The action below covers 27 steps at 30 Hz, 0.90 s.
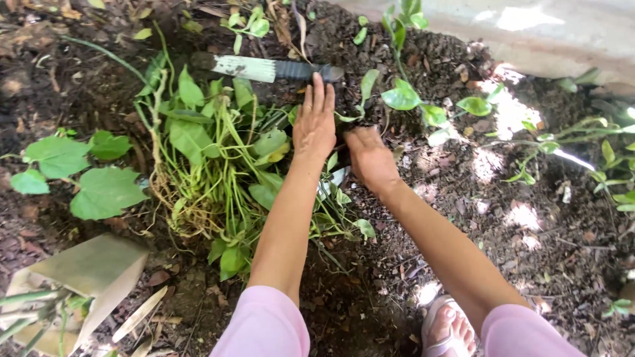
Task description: Digging into soil with a knife and planting plant cuttings.
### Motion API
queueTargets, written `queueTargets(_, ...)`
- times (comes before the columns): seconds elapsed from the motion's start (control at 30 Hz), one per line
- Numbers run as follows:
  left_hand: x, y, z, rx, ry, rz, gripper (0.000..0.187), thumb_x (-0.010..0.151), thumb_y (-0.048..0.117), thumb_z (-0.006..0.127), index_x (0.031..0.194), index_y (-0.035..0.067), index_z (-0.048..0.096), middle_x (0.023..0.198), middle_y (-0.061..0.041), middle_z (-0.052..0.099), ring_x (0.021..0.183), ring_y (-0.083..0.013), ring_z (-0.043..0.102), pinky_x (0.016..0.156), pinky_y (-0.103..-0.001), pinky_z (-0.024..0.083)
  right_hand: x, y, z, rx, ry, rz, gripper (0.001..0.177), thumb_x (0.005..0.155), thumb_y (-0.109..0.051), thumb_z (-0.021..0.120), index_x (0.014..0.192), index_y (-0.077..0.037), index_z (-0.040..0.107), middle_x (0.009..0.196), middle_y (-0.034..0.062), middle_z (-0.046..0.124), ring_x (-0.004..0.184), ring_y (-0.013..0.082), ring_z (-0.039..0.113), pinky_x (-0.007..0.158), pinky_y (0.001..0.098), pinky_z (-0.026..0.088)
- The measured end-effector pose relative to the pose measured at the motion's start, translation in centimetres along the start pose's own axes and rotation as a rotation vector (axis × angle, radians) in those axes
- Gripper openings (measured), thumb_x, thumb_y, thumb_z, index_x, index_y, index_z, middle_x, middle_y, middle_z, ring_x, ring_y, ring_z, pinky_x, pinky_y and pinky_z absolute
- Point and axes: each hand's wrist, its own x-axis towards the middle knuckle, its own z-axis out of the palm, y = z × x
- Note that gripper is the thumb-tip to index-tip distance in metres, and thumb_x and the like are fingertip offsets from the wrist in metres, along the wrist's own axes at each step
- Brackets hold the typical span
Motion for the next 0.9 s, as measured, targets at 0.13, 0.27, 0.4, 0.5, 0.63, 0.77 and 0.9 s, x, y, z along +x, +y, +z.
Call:
queueTargets(0.13,0.7,1.7,-3.9,-0.051,-0.157,0.035,0.092,0.081,-0.002,0.067,0.161,0.014,0.025,0.169,-0.016,-0.003,0.155,-0.0293,0.024,0.123,-0.043,0.032,-1.1,1.0,-0.9,-0.051,0.255,0.072,0.050,0.088,0.004,0.058,0.138,0.003,0.057,0.131,0.0191,0.061,0.117,0.0350,0.055,0.103,0.0411,0.053)
queueTargets(0.27,0.2,2.7,-3.6,-0.011,-0.256,0.090,0.103,0.075,-0.001,0.073,0.161,0.019,0.021,0.167,-0.012,0.006,0.150,-0.0248,0.025,0.123,-0.043,0.025,-1.2,2.9,1.7,-0.342,0.186,0.265,0.078,0.068,0.001,0.057,0.142,0.016,0.038,0.136,0.0338,0.051,0.123,0.0445,0.047,0.104,0.0487,0.047)
queueTargets(0.4,-0.7,3.2,-3.0,-0.249,-0.288,0.033,0.077,0.082,0.010,0.071,0.152,0.017,0.038,0.153,-0.012,0.048,0.130,-0.0322,0.055,0.104,-0.042,0.049,-0.8,4.1,3.6,-0.279,-0.147,0.393,0.074,0.080,0.010,0.056,0.152,0.012,0.039,0.135,0.0246,0.056,0.116,0.0363,0.052,0.108,0.0441,0.047)
queueTargets(0.5,-1.2,2.4,0.0,-0.175,-0.289,0.069,0.039,0.096,0.009,0.060,0.135,0.017,0.061,0.129,-0.014,0.069,0.114,-0.0351,0.069,0.096,-0.048,0.056,0.2,4.2,2.5,0.118,0.108,0.387,0.050,0.091,-0.001,0.064,0.141,-0.001,0.058,0.125,0.0185,0.063,0.116,0.0388,0.056,0.107,0.0470,0.048)
queueTargets(0.63,-1.7,2.7,0.3,-0.304,-0.153,0.069,0.039,0.093,0.005,0.059,0.130,0.015,0.063,0.114,-0.015,0.073,0.102,-0.0369,0.071,0.090,-0.049,0.057,0.2,4.3,1.7,0.106,0.099,0.397,0.048,0.089,0.000,0.065,0.137,-0.005,0.063,0.121,0.0167,0.066,0.110,0.0374,0.059,0.098,0.0458,0.052)
queueTargets(0.77,-2.7,2.5,1.2,-0.264,-0.201,0.056,0.049,0.091,-0.003,0.054,0.137,0.013,0.057,0.133,-0.015,0.066,0.114,-0.0344,0.067,0.096,-0.046,0.055,-0.7,3.2,0.9,0.072,0.214,0.303,0.050,0.085,0.003,0.063,0.134,-0.005,0.064,0.120,0.0202,0.063,0.112,0.0388,0.057,0.098,0.0476,0.052)
queueTargets(0.9,-4.5,1.8,1.2,-0.237,-0.071,0.122,0.066,0.081,-0.006,0.057,0.145,0.010,0.050,0.152,-0.017,0.050,0.139,-0.0319,0.050,0.115,-0.042,0.040,-2.0,2.0,1.1,-0.059,0.247,0.275,0.055,0.089,0.005,0.059,0.144,0.000,0.057,0.123,0.0211,0.060,0.111,0.0394,0.057,0.099,0.0509,0.051)
